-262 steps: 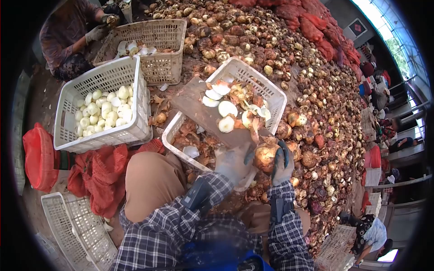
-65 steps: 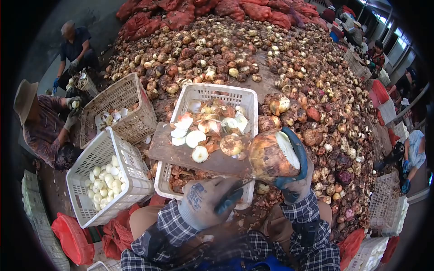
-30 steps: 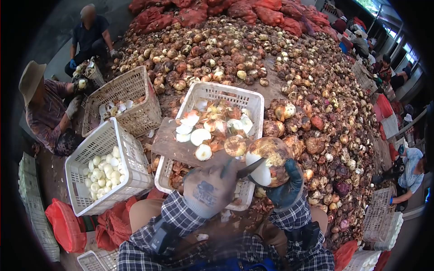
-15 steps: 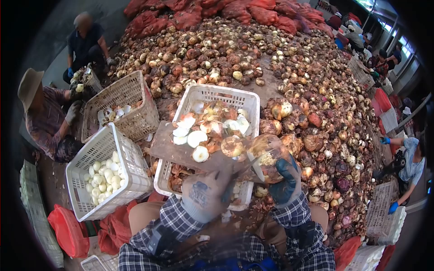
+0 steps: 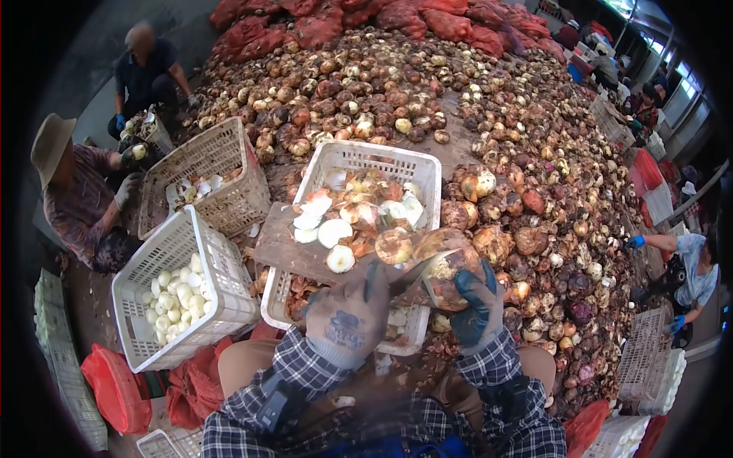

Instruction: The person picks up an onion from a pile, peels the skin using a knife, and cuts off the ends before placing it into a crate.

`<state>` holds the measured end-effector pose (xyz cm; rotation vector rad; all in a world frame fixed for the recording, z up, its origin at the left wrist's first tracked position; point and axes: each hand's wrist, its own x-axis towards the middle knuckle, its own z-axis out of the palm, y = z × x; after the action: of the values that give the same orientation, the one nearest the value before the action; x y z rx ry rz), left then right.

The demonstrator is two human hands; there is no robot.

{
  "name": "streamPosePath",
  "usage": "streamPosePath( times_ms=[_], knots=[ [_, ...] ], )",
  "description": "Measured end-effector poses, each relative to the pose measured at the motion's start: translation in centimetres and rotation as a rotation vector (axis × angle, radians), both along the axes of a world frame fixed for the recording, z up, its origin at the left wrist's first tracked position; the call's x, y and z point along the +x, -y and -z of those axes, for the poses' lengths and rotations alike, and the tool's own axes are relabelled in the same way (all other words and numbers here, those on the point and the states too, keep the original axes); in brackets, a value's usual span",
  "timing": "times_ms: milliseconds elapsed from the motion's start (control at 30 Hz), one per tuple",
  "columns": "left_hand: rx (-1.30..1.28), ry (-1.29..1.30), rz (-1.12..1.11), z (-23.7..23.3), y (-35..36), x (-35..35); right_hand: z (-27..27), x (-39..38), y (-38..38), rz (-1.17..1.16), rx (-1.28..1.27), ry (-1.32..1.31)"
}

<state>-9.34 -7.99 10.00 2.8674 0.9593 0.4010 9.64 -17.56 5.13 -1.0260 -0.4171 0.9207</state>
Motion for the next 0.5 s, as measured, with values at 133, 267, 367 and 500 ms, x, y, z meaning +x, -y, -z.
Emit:
streamPosePath(
  times_ms=[133, 267, 367, 500],
  knots=[
    [-0.143, -0.018, -0.028, -0.3, -0.2, 0.6, -2.5, -2.3, -0.7, 0.063, -0.137, 0.473],
    [-0.372, 0.128, 0.001, 0.3, -1.2, 0.0, -1.8, -1.5, -0.8, 0.027, -0.101, 0.477],
    [-0.364, 0.086, -0.034, 0.9, -0.9, 0.6, -0.5, -0.8, -1.1, 0.025, -0.142, 0.443],
    [-0.493, -0.318, -0.088, 3.1, -1.5, 1.9, 3.9, -0.5, -2.0, -0.038, -0.242, 0.457]
  ],
)
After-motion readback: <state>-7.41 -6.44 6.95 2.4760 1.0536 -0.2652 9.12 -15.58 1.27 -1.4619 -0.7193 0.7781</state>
